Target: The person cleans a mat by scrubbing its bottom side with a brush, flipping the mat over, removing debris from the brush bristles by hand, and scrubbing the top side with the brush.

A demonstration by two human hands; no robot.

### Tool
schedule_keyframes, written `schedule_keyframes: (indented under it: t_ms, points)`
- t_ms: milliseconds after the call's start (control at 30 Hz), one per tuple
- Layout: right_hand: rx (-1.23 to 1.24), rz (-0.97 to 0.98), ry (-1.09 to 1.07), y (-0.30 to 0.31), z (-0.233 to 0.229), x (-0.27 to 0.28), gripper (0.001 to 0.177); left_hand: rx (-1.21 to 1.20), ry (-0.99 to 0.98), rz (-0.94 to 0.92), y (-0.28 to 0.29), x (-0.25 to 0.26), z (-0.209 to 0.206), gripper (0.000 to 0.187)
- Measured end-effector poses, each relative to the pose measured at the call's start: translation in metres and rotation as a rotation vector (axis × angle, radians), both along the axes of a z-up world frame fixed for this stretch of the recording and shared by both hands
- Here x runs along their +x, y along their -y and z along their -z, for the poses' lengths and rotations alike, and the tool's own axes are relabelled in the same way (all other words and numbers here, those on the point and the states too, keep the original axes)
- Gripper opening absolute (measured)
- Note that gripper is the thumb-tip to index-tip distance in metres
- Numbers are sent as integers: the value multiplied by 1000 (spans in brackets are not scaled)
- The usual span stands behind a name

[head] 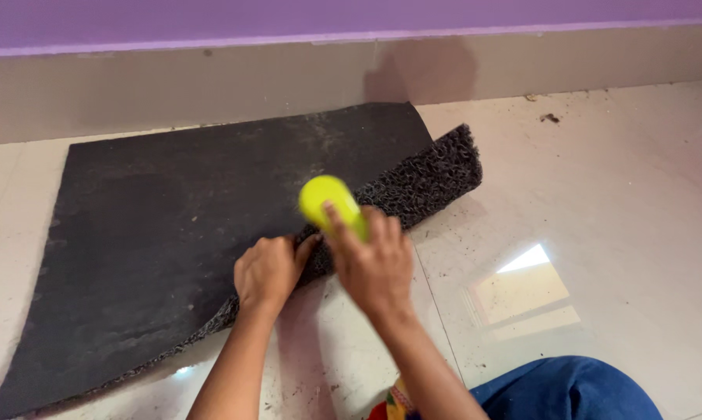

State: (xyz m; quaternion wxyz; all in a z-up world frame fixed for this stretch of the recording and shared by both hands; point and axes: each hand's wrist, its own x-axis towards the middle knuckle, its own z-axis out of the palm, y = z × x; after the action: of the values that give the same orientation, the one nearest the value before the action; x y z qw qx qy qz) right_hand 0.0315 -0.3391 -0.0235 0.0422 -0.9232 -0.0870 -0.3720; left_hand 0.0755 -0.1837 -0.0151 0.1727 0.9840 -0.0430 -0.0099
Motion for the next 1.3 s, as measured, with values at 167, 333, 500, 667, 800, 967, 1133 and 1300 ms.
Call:
schedule_keyframes:
  t_ms: [167,333,500,667,800,967,1133,1300]
  points:
    - [129,500,-13,90,-10,12,47,-56,-58,-12,1,-5,6,60]
    - [249,538,121,96,-20,7,53,-40,-2,-5,1,-11,13,63]
    - [108,167,149,15,-11,16,43,-55,-19,32,-1,-10,23,60]
    - [-6,284,158,62,-6,21,41,-43,100,63,0,-11,25,60]
    - [131,543,112,117,-14,0,46,-9,-25,68,2,-12,23,65]
    - [137,296,283,76,-16,17,42,-42,29,47,0,-10,30,61]
    - [35,128,130,26,-8,14,41,-73,70,63,-1,-10,32,59]
    - [370,578,-79,99,-21,9,48,-19,39,105,0,-11,30,66]
